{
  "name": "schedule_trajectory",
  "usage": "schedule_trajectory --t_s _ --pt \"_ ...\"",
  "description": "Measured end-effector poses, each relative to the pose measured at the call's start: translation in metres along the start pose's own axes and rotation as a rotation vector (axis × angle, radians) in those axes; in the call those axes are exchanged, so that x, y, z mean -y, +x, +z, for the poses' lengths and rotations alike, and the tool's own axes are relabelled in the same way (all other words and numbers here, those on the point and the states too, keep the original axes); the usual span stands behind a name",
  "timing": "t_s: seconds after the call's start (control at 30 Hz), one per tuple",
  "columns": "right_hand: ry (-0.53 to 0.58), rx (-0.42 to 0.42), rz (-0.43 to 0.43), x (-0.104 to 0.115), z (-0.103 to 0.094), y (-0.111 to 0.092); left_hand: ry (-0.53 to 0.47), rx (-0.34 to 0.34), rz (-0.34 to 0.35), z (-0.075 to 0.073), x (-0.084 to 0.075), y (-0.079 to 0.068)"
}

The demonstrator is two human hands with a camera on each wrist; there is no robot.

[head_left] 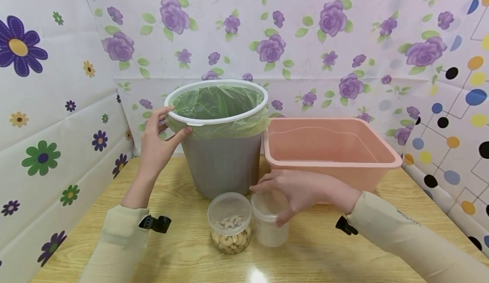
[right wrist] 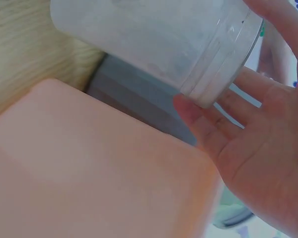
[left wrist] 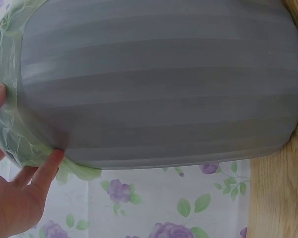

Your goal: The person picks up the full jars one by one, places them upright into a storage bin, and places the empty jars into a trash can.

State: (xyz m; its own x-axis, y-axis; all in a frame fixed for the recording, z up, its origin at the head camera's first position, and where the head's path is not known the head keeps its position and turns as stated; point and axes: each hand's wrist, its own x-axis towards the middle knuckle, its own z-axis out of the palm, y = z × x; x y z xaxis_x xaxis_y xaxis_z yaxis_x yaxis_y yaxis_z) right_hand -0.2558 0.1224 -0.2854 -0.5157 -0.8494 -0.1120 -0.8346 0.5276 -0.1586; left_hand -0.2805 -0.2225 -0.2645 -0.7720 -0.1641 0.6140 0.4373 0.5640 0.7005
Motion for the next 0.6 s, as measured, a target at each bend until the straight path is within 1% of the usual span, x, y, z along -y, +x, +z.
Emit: schedule_trajectory --t_s 0.17,0.43,0.5,0.6 --pt "0.012 -0.006 -0.029 0.007 -0.027 -0.007 -0.001 -0.004 0.002 0.0 0.0 0.0" --pt "0.037 -0.037 -0.11 0.013 -0.084 -0.014 -0.003 -0.008 0.004 0.0 0.001 0.0" --pt "0.04 -0.048 -0.113 0.015 -0.098 -0.016 -0.005 -0.008 0.005 0.001 0.001 0.0" --pt "0.052 -0.055 -0.095 0.018 -0.117 -0.018 -0.004 -0.01 0.006 0.001 0.001 0.0"
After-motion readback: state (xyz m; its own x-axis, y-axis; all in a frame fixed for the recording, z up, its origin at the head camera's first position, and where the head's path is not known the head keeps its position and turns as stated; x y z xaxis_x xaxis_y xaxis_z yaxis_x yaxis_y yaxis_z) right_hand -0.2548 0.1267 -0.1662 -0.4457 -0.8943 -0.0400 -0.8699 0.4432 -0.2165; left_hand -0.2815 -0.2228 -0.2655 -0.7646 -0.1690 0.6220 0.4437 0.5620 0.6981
